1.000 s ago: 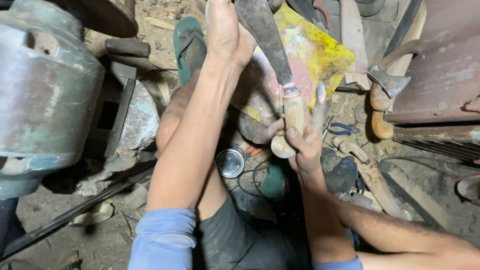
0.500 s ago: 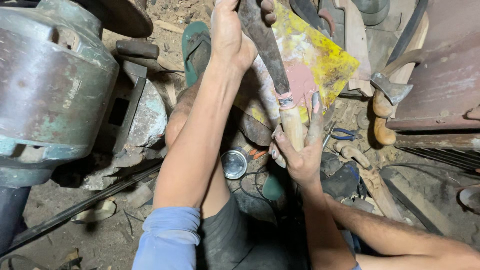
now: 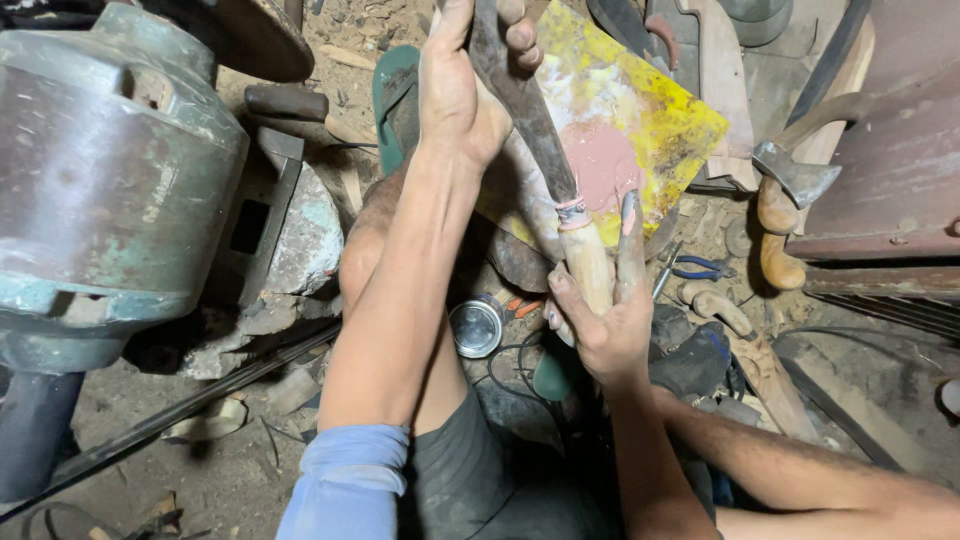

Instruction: The person applies pink wood filler to a wooden handle using a small stick and a metal scraper, smoothing the surface and removing excess material.

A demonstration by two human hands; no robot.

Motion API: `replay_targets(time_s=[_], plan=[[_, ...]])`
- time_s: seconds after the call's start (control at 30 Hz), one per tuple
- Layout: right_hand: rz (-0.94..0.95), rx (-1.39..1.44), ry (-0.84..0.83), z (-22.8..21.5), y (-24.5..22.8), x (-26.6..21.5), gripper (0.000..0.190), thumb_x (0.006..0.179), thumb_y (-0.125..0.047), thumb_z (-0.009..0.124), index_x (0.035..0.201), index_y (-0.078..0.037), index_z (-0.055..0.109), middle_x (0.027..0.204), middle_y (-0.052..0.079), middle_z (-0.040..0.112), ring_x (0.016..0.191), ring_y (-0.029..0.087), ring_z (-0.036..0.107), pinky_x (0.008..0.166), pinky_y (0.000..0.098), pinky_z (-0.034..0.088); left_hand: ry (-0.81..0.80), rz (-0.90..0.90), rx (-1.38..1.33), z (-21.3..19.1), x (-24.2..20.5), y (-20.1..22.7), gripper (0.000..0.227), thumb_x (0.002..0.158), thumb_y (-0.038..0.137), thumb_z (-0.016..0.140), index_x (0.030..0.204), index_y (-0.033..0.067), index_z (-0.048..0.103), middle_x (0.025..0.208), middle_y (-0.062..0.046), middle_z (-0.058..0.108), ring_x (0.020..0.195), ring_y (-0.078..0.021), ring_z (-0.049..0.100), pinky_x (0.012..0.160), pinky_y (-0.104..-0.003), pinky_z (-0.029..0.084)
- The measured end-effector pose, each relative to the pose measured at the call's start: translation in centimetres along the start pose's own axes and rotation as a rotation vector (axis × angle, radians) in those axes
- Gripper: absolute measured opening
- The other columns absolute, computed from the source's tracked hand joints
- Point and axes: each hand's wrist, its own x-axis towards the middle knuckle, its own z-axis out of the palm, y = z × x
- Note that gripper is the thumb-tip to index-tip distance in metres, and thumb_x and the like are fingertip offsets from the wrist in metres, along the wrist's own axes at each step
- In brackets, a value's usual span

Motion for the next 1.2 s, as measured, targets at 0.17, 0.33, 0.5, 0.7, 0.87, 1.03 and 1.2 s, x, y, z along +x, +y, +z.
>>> replay_targets(time_s=[0.17,0.33,0.5,0.7,0.87,1.03,1.2], plan=[[-0.164,-0.164,0.036,0.7,-0.7,-0.2,0.096,0.099,0.001,0.066,0.17,-0.009,0.004,0.104,0.014,0.067,0.086,0.017,0.062,0.078,0.0281,0.053,0.107,-0.077,-0.047,-1.1,1.0,0.1,0.033,0.103,0.039,0.056,0.099,0.0061,0.058,0.088,-0.007,0.064,0.077,-0.0182,0.061,0.072,-0.035,0.05],[-0.222,-0.02,-0.088,1.5,-3.0,-1.2,0.101,0.096,-0.002,0.065,0.168,-0.006,-0.006,0.134,0.022,0.062,0.115,0.024,0.065,0.1,0.0334,0.054,0.319,-0.092,0.079,-3.5,2.3,-0.6,0.042,0.095,0.048,0.068,0.092,0.0082,0.055,0.077,-0.007,0.059,0.063,-0.0179,0.055,0.054,-0.032,0.045],[-0.084,0.243,-0.209,2.4,-5.1,-2.1,0.11,0.089,-0.005,0.067,0.165,-0.005,-0.013,0.146,0.027,0.05,0.127,0.026,0.057,0.094,0.0333,0.051,0.434,-0.219,0.049,-6.0,3.3,-1.6,0.042,0.091,0.047,0.07,0.09,0.0077,0.054,0.068,-0.006,0.049,0.051,-0.0186,0.046,0.047,-0.034,0.041],[-0.094,0.147,-0.165,2.8,-5.2,-2.1,0.105,0.091,-0.005,0.065,0.167,-0.003,-0.009,0.149,0.027,0.05,0.127,0.025,0.057,0.097,0.0341,0.05,0.471,-0.264,0.076,-5.9,3.4,-2.1,0.041,0.089,0.046,0.071,0.092,0.0085,0.055,0.066,-0.009,0.047,0.047,-0.0189,0.044,0.045,-0.034,0.039],[-0.038,0.106,-0.107,2.9,-4.3,-2.0,0.1,0.092,-0.002,0.063,0.166,-0.003,-0.004,0.131,0.025,0.061,0.115,0.023,0.062,0.1,0.0319,0.05,0.545,-0.249,0.152,-3.9,2.7,-1.6,0.04,0.086,0.041,0.076,0.093,0.0064,0.056,0.068,-0.008,0.047,0.046,-0.0184,0.046,0.041,-0.032,0.038],[-0.037,0.107,-0.067,3.2,-3.3,-1.8,0.099,0.093,0.002,0.063,0.167,-0.005,-0.003,0.118,0.024,0.065,0.093,0.02,0.063,0.081,0.0291,0.052,0.575,-0.261,0.302,-2.1,2.5,-0.8,0.025,0.077,0.016,0.081,0.086,0.0036,0.061,0.07,-0.005,0.049,0.043,-0.0109,0.04,0.035,-0.026,0.032],[-0.092,0.102,-0.064,2.8,-3.3,-1.8,0.094,0.093,0.004,0.061,0.166,-0.001,0.001,0.137,0.026,0.062,0.11,0.02,0.067,0.092,0.0289,0.055,0.563,-0.218,0.326,-2.1,2.2,-1.2,0.014,0.078,0.002,0.069,0.081,0.0012,0.055,0.066,-0.004,0.044,0.043,-0.009,0.039,0.035,-0.026,0.032]])
